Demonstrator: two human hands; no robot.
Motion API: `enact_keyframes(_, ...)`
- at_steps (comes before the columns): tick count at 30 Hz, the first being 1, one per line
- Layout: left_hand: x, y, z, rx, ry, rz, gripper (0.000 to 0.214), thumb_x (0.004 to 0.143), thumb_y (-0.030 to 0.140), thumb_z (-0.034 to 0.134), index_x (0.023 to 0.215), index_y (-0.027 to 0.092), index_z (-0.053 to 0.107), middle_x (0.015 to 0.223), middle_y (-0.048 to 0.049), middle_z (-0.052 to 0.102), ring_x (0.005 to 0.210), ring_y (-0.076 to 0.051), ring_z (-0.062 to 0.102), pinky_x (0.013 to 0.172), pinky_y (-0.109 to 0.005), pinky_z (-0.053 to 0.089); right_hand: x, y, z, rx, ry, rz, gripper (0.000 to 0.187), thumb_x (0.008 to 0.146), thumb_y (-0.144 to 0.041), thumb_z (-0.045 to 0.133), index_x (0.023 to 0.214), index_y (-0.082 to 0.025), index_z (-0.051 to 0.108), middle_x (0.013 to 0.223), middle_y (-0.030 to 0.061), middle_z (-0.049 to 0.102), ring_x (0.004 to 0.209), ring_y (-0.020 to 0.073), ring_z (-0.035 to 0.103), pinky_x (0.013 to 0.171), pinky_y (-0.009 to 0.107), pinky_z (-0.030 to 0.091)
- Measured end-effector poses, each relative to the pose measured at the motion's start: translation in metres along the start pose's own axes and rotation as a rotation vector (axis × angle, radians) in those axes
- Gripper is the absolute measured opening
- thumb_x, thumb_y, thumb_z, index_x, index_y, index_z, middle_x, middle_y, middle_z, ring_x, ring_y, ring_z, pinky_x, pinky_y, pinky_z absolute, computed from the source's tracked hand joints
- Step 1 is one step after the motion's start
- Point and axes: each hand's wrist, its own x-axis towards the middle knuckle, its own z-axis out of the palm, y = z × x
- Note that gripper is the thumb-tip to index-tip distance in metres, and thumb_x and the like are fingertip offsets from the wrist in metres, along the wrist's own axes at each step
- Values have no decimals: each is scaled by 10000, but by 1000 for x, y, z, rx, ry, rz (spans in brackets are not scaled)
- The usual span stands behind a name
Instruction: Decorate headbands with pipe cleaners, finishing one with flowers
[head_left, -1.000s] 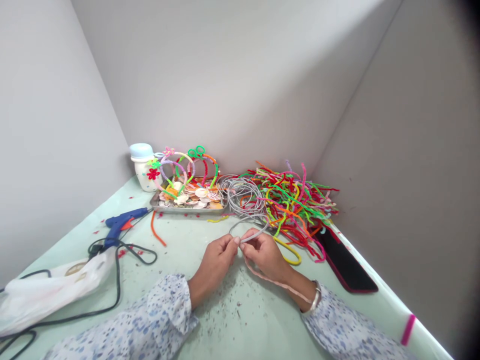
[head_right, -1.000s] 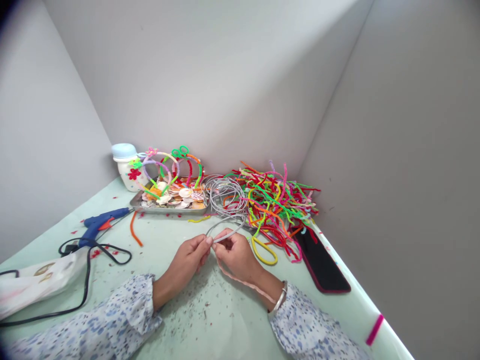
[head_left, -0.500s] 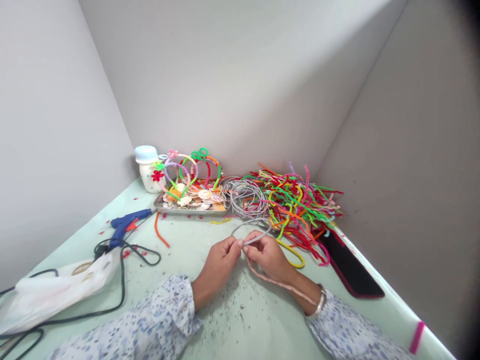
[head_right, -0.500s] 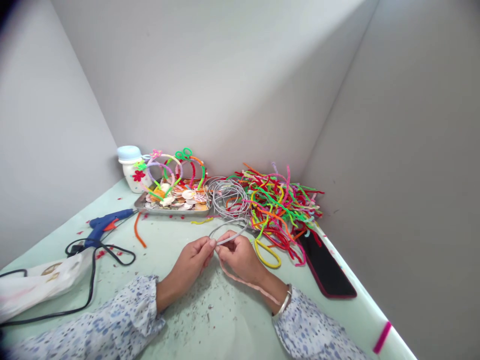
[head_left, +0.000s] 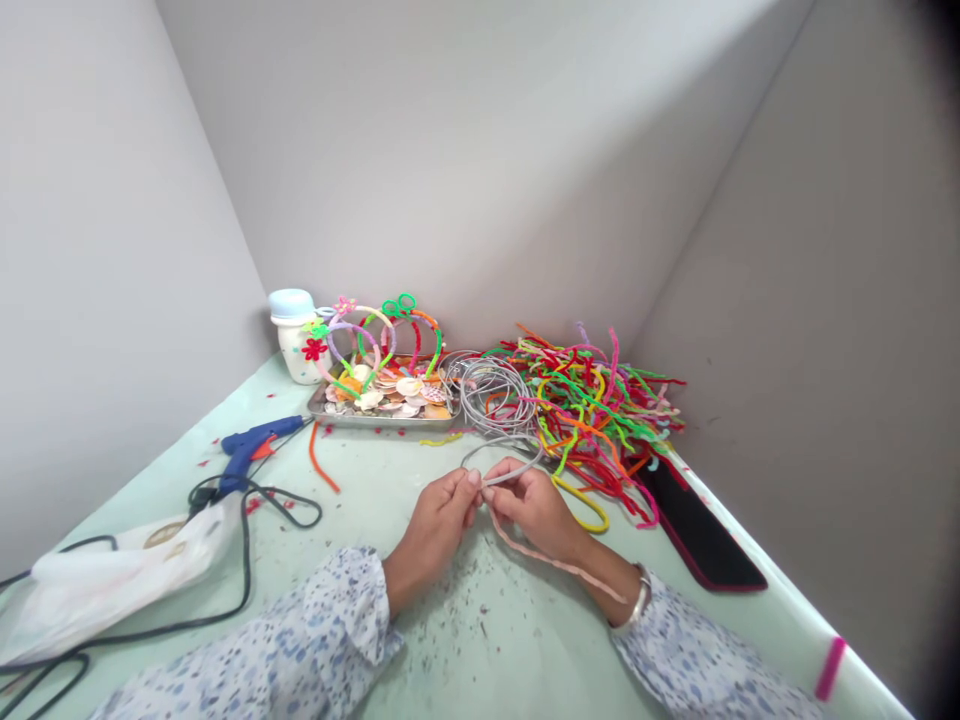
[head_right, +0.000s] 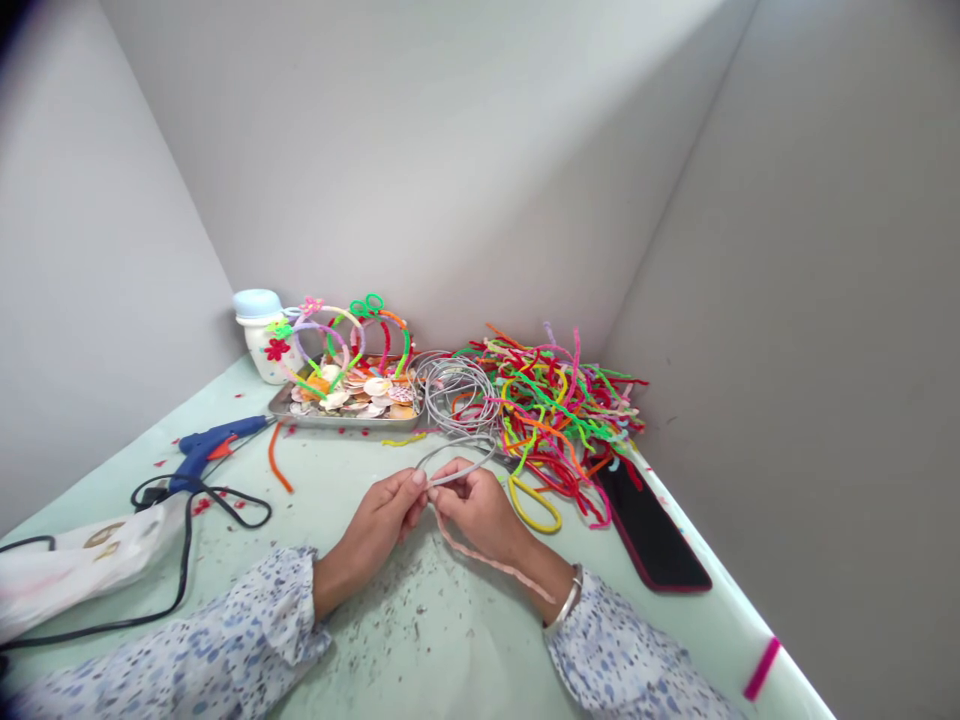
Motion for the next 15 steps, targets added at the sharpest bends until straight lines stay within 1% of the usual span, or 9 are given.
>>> enact_keyframes(7,2,-1,-1,5,13,-6,438,875,513,402,620,163,462,501,52,399,442,-73,341,439,-203,265,-1,1,0,-11,2,7,94,806,-251,599,796,-178,540,578,-46,549,516,100,482,511,220,362)
enact_keyframes(15,0,1,0,27,23,-16,431,876,504,408,606,169,440,483,63,370,441,-74,321,446,-206,251,-2,-5,3,-60,24,15,111,800,-262,596,770,-177,530,566,-42,538,516,107,477,510,229,363)
